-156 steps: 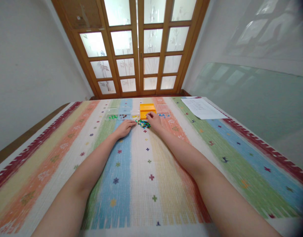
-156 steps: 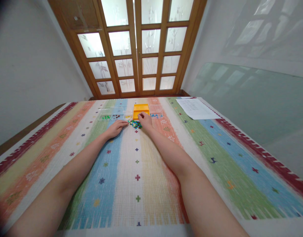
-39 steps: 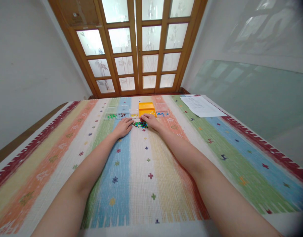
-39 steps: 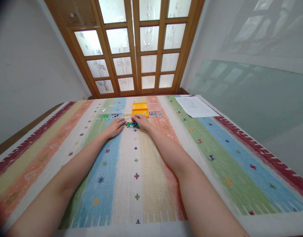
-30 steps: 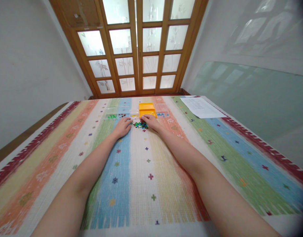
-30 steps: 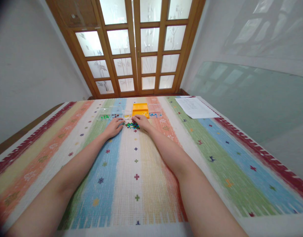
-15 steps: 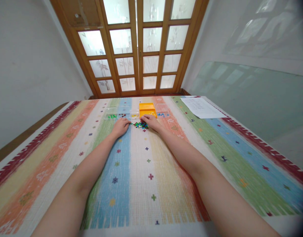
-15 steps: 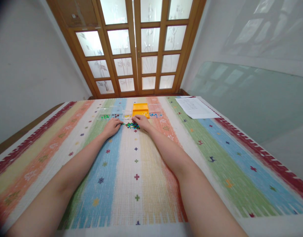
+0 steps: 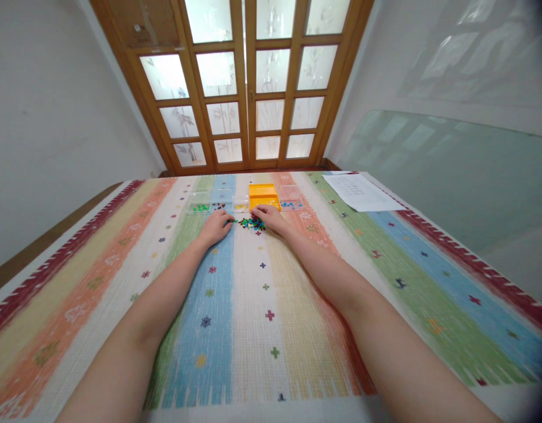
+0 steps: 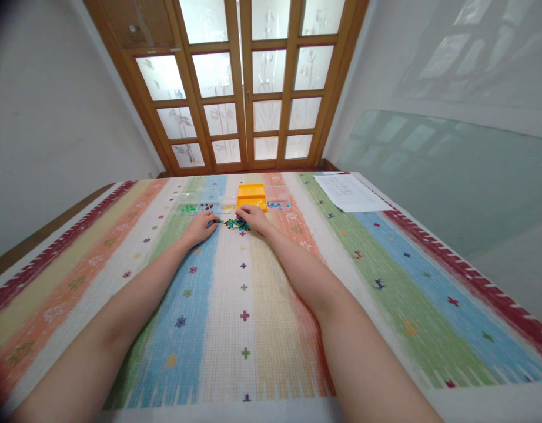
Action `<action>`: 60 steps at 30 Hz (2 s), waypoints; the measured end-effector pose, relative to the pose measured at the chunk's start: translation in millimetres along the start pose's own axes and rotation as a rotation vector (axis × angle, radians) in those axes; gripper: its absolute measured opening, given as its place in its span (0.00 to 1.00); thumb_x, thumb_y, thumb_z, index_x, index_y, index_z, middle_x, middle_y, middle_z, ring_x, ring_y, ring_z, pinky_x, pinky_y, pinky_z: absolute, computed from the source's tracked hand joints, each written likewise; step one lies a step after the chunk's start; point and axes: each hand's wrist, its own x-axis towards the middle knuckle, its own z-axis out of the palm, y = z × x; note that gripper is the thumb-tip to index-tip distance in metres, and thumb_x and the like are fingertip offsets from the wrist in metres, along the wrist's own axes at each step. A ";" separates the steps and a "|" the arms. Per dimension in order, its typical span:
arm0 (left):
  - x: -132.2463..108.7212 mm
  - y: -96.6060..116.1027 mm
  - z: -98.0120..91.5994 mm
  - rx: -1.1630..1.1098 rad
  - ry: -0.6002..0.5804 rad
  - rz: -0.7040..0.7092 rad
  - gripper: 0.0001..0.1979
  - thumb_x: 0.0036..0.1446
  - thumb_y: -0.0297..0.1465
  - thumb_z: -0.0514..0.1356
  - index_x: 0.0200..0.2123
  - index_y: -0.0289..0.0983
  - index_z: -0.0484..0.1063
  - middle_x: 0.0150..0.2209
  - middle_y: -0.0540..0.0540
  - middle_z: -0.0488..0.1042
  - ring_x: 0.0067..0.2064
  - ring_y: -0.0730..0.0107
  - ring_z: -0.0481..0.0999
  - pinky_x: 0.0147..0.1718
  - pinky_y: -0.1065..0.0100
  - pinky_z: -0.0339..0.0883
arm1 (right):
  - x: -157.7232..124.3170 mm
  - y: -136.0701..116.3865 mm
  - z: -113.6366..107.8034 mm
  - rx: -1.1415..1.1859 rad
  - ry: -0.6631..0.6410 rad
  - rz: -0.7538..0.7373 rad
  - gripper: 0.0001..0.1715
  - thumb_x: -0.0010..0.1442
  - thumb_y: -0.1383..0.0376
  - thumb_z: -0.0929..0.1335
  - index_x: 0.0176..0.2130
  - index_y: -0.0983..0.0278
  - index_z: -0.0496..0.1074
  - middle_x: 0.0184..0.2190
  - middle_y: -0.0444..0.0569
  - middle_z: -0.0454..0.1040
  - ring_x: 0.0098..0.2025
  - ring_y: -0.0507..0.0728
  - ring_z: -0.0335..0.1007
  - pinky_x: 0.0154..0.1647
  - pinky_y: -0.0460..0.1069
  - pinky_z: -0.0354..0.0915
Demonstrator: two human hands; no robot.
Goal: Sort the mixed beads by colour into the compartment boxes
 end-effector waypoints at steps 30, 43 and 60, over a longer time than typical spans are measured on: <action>-3.4 -71.0 -19.0 -0.696 0.644 -0.812 0.13 0.55 0.31 0.58 0.43 0.35 0.77 0.35 0.45 0.81 0.25 0.71 0.76 0.25 0.71 0.68 | -0.1 3.1 0.2 -0.073 -0.015 -0.041 0.22 0.64 0.49 0.67 0.34 0.63 0.79 0.33 0.48 0.79 0.35 0.55 0.71 0.37 0.48 0.63; -3.5 -78.8 -15.8 -0.682 0.561 -0.851 0.25 0.62 0.32 0.57 0.62 0.35 0.74 0.56 0.37 0.79 0.30 0.72 0.80 0.30 0.69 0.74 | 1.6 7.0 -1.9 -0.118 -0.023 -0.051 0.22 0.64 0.49 0.66 0.35 0.62 0.79 0.33 0.48 0.79 0.37 0.57 0.72 0.38 0.49 0.64; -7.9 -40.9 -24.1 0.047 0.313 -0.558 0.15 0.61 0.30 0.56 0.44 0.39 0.83 0.46 0.39 0.82 0.47 0.52 0.78 0.48 0.57 0.69 | 2.4 7.3 -0.8 -0.112 -0.026 -0.063 0.22 0.64 0.49 0.66 0.34 0.62 0.79 0.33 0.48 0.79 0.36 0.56 0.72 0.38 0.48 0.63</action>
